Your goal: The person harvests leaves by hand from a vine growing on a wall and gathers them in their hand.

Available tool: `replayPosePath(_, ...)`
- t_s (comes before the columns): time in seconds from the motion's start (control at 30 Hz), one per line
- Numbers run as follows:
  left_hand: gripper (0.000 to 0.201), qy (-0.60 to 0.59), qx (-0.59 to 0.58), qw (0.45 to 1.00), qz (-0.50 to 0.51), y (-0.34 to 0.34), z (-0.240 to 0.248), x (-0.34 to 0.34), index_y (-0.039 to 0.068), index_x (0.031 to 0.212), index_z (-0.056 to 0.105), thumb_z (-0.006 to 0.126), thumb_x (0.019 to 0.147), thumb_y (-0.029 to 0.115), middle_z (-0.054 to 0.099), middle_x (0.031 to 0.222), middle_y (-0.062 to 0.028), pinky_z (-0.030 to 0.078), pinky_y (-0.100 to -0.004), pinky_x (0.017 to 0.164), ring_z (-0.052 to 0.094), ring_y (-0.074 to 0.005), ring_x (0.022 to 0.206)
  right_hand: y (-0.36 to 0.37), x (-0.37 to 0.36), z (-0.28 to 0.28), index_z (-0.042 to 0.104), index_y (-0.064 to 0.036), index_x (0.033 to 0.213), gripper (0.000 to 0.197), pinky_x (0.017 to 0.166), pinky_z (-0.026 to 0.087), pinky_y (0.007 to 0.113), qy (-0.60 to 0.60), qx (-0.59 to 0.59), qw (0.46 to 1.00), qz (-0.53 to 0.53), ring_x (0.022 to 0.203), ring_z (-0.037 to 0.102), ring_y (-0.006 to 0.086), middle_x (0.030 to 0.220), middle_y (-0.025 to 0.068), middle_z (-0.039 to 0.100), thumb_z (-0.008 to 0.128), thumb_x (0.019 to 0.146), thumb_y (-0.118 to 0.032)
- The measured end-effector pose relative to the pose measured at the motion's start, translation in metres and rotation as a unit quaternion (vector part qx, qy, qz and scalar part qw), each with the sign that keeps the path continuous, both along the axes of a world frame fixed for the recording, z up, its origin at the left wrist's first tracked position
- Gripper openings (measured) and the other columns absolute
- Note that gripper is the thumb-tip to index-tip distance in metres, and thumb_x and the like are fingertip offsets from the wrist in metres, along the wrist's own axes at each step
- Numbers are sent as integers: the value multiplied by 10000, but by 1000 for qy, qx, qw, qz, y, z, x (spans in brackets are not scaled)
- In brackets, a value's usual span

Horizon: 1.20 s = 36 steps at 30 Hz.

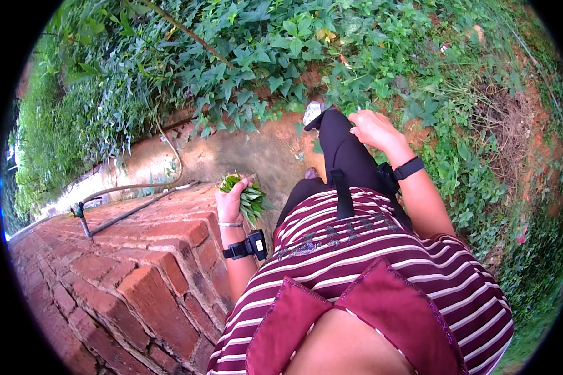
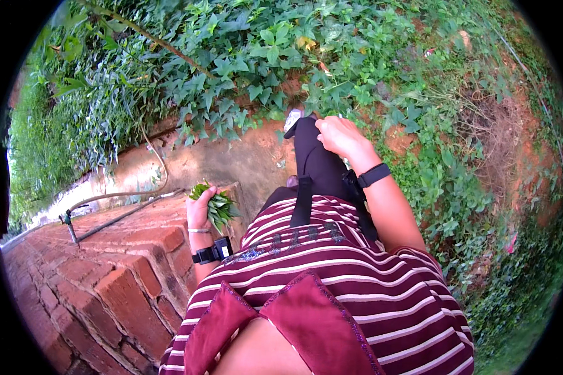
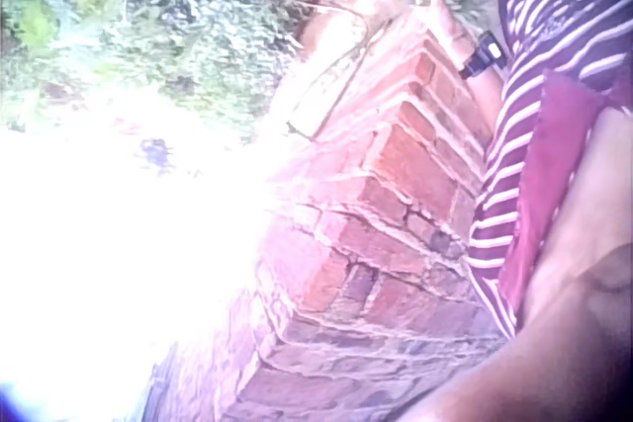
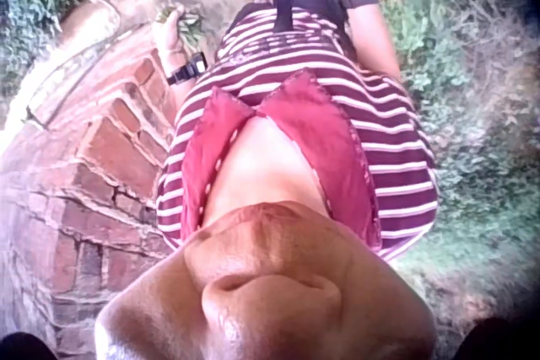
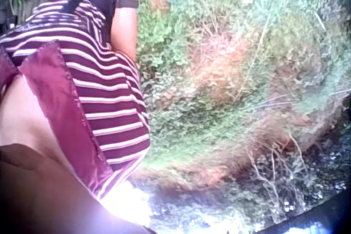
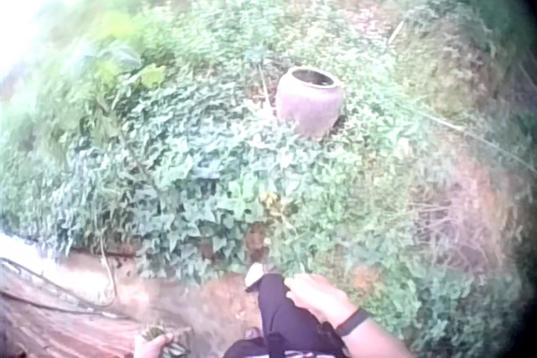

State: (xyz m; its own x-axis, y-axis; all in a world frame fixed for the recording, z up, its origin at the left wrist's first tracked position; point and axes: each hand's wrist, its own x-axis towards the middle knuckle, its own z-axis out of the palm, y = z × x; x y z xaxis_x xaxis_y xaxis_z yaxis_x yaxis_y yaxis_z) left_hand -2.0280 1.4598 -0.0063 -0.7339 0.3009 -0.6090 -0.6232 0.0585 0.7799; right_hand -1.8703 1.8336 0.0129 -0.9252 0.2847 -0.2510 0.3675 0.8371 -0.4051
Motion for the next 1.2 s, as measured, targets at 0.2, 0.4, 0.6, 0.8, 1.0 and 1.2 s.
replayPosePath(0.2, 93, 11, -7, 1000, -13, 46, -8, -39, 0, 925, 660, 676, 837, -25, 672, 797, -64, 553, -291, 637, 659, -159, 701, 66, -44, -11, 628, 13, 875, 140, 735, 508, 513, 29, 2, 999, -15, 876, 636, 444, 879, 238, 649, 671, 807, -101)
replayPosePath(0.4, 101, 2, -36, 997, -67, 150, -30, -106, -4, 918, 656, 686, 825, -27, 673, 789, -58, 559, -294, 636, 669, -158, 703, 170, -120, -33, 624, 7, 832, 89, 716, 508, 509, 49, 11, 998, -49, 865, 633, 433, 860, 214, 641, 640, 812, -78)
replayPosePath(0.6, 128, -50, -92, 983, -150, 290, -48, -191, -12, 931, 648, 676, 809, -39, 683, 780, -65, 532, -270, 644, 654, -141, 690, 314, -212, -96, 600, -10, 866, 67, 745, 484, 494, 58, -6, 990, -132, 860, 603, 417, 867, 187, 596, 558, 873, -62)
replayPosePath(0.8, 164, -134, -140, 967, -164, 417, -19, -236, 5, 957, 643, 685, 806, -47, 688, 791, -57, 556, -284, 671, 663, -140, 710, 412, -297, -150, 596, -10, 835, 36, 705, 495, 462, 128, -149, 966, -171, 778, 595, 394, 840, 174, 579, 562, 833, -21)
replayPosePath(1.0, 162, -115, -171, 951, -230, 462, 5, -275, 19, 967, 638, 686, 819, -26, 690, 818, -48, 555, -288, 709, 671, -141, 746, 451, -409, -184, 606, -7, 841, 75, 674, 478, 403, 202, -255, 924, -201, 733, 594, 340, 797, 161, 566, 548, 817, 34)
replayPosePath(1.2, 127, -78, -215, 940, -252, 497, 5, -322, -6, 929, 645, 653, 802, -17, 682, 776, -20, 523, -254, 687, 639, -87, 720, 463, -482, -246, 645, -10, 861, 119, 722, 495, 372, 217, -273, 910, -223, 776, 621, 310, 830, 143, 610, 544, 821, 39)
